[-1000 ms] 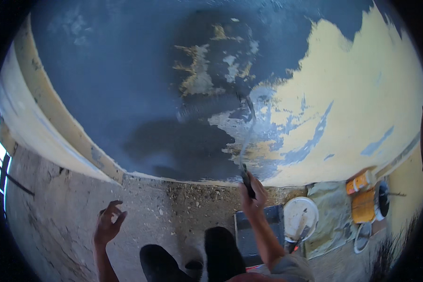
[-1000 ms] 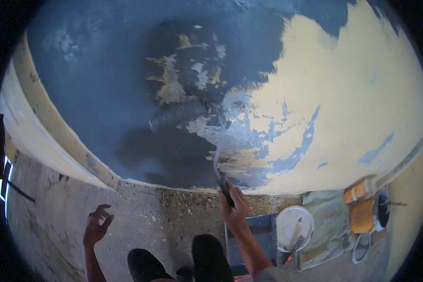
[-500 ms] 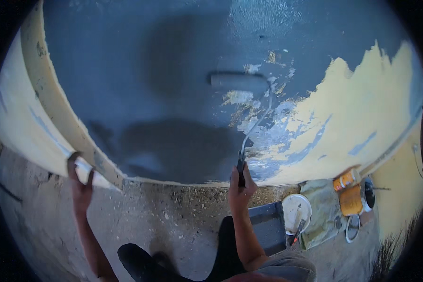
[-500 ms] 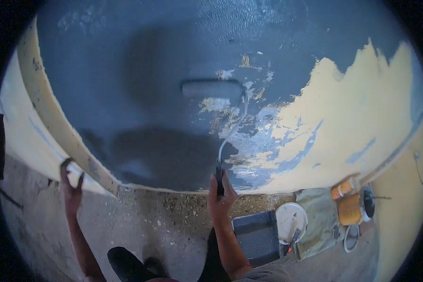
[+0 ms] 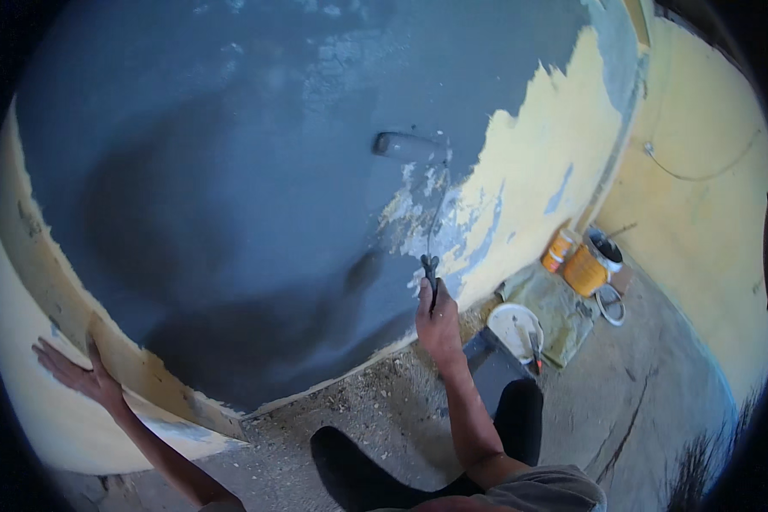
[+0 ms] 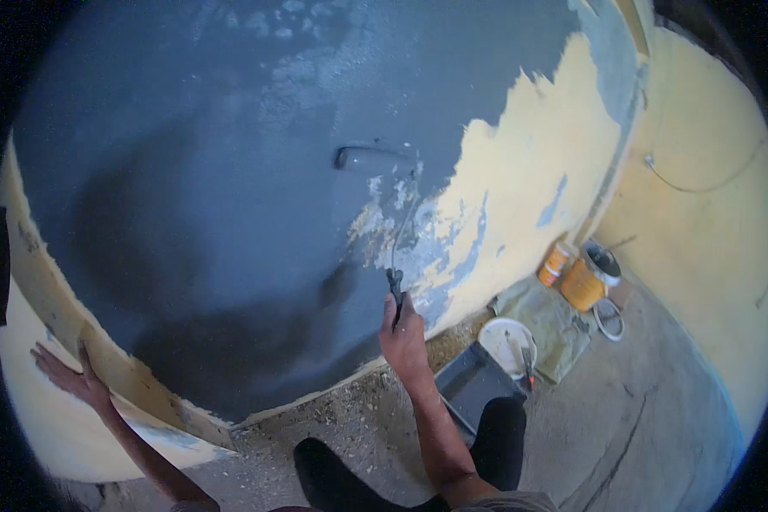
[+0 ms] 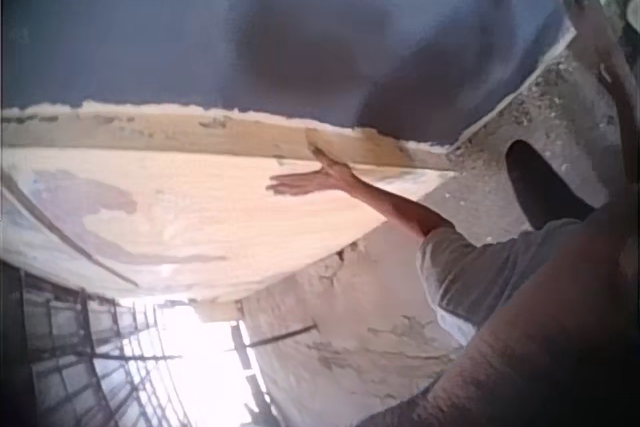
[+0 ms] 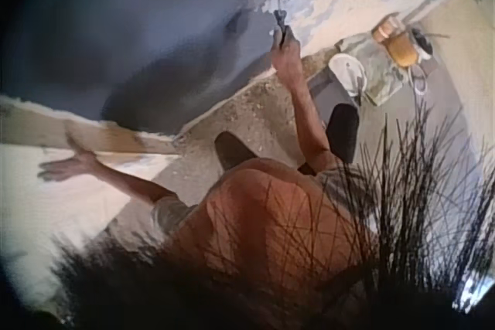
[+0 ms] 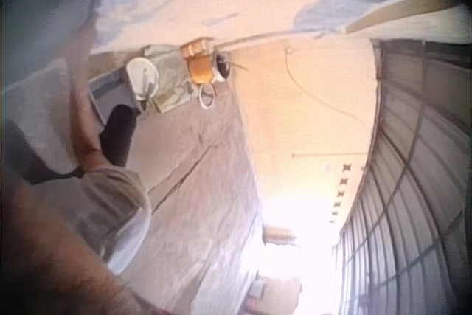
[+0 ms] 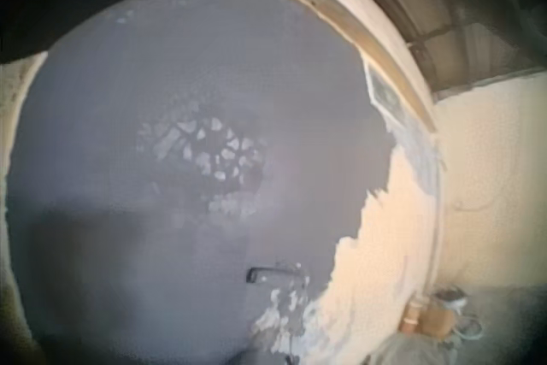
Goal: Apply paint and scrape a wall surface using a roller and a putty knife.
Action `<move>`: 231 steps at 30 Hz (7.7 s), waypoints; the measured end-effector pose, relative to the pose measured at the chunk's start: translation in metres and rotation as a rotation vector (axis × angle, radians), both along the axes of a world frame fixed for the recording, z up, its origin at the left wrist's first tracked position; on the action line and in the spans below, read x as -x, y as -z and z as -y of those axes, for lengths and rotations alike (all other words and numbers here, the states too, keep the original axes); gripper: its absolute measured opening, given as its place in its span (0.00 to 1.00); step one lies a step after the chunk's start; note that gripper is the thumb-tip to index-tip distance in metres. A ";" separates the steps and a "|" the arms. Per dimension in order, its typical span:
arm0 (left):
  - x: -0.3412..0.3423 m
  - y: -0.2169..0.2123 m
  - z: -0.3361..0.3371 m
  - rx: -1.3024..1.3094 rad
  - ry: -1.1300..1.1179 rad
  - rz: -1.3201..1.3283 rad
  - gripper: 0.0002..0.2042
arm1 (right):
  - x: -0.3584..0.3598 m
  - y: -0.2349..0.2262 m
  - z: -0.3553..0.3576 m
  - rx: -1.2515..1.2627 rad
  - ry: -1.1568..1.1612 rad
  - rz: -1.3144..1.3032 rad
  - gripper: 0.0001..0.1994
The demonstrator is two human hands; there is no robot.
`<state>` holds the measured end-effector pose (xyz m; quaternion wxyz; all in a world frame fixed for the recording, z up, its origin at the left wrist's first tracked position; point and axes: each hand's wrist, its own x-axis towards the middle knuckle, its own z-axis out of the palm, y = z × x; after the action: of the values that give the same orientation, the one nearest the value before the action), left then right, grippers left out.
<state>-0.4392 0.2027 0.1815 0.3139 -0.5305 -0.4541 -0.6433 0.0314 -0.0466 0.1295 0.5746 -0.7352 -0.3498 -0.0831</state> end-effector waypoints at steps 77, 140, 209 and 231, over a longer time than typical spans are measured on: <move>-0.028 0.000 0.008 -0.005 -0.134 0.049 0.43 | -0.052 0.046 0.041 0.030 -0.174 -0.172 0.19; -0.011 0.007 -0.006 -0.045 -0.243 0.029 0.40 | -0.165 -0.076 0.025 -0.139 0.115 -0.093 0.26; -0.019 0.005 0.001 -0.047 -0.317 0.036 0.39 | -0.089 -0.163 0.022 -0.047 0.110 0.314 0.23; -0.022 0.007 0.001 -0.080 -0.212 0.076 0.40 | -0.070 0.090 0.018 0.142 -0.068 0.085 0.20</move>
<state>-0.4173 0.2021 0.1743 0.3834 -0.4418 -0.4933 -0.6438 0.1009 -0.0645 0.0396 0.5083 -0.7576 -0.4036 -0.0698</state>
